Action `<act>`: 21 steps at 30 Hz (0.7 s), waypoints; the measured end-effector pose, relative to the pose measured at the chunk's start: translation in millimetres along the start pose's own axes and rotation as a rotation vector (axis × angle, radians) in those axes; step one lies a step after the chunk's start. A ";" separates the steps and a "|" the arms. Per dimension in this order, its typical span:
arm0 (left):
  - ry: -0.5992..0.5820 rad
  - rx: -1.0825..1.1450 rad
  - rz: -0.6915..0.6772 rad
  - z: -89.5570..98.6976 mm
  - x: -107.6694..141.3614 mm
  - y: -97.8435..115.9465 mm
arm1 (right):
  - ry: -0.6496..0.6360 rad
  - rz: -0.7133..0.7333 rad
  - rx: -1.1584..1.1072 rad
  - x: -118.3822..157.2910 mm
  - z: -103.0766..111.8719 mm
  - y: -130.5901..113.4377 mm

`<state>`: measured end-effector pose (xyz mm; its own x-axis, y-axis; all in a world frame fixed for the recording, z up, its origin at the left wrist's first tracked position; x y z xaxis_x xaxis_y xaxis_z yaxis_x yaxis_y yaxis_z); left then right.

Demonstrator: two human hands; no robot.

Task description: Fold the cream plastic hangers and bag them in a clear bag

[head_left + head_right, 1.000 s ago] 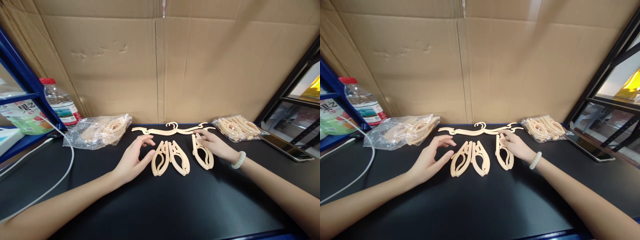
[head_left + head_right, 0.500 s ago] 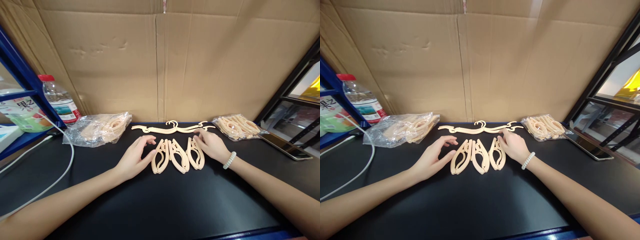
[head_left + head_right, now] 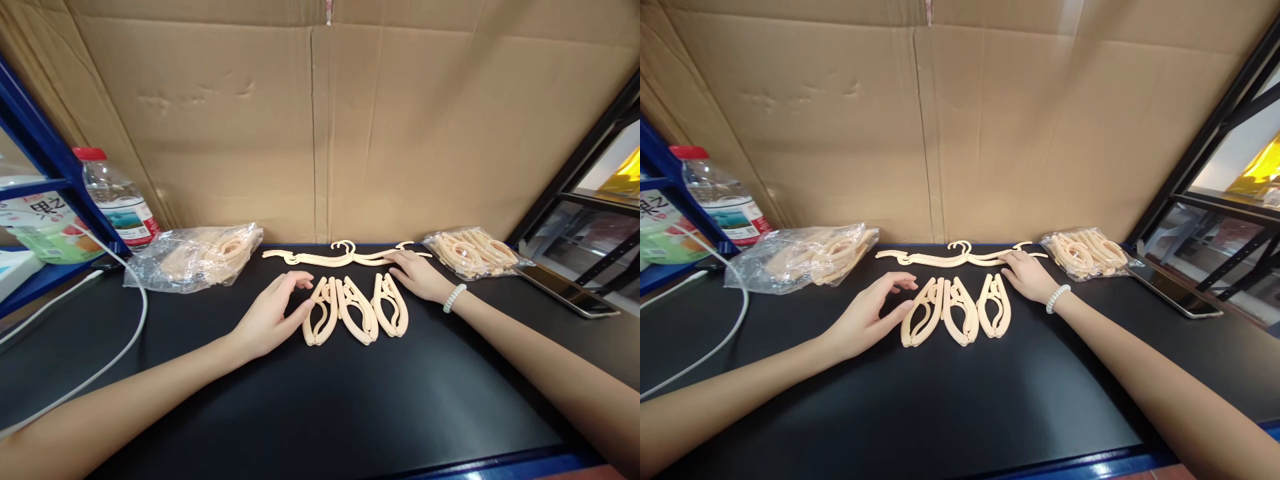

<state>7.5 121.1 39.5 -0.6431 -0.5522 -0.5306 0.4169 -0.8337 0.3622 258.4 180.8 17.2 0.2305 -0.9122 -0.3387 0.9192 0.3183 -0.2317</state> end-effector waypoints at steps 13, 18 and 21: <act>0.031 0.011 0.012 3.1 0.2 -0.1 | 0.090 0.011 -0.173 3.0 21.3 -12.9; 0.149 0.059 0.048 13.6 1.7 -6.2 | 0.160 -0.073 -0.219 7.7 42.4 -7.9; 0.249 0.142 0.099 21.2 3.6 -14.1 | 0.241 -0.108 -0.237 13.4 62.4 -7.2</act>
<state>-14.3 131.1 48.7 -0.4187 -0.6314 -0.6527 0.3645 -0.7752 0.5160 274.8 150.2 71.2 0.0278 -0.8657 -0.4998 0.8283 0.2999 -0.4733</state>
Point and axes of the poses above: each hand's wrist, its own x-axis away from the middle knuckle, its own z-axis out of the back of the hand, y = z × x, the point moved 10 cm from there along -x, towards the middle knuckle, and after that the axes turned 15 degrees about -z, right-handed, at the moved point
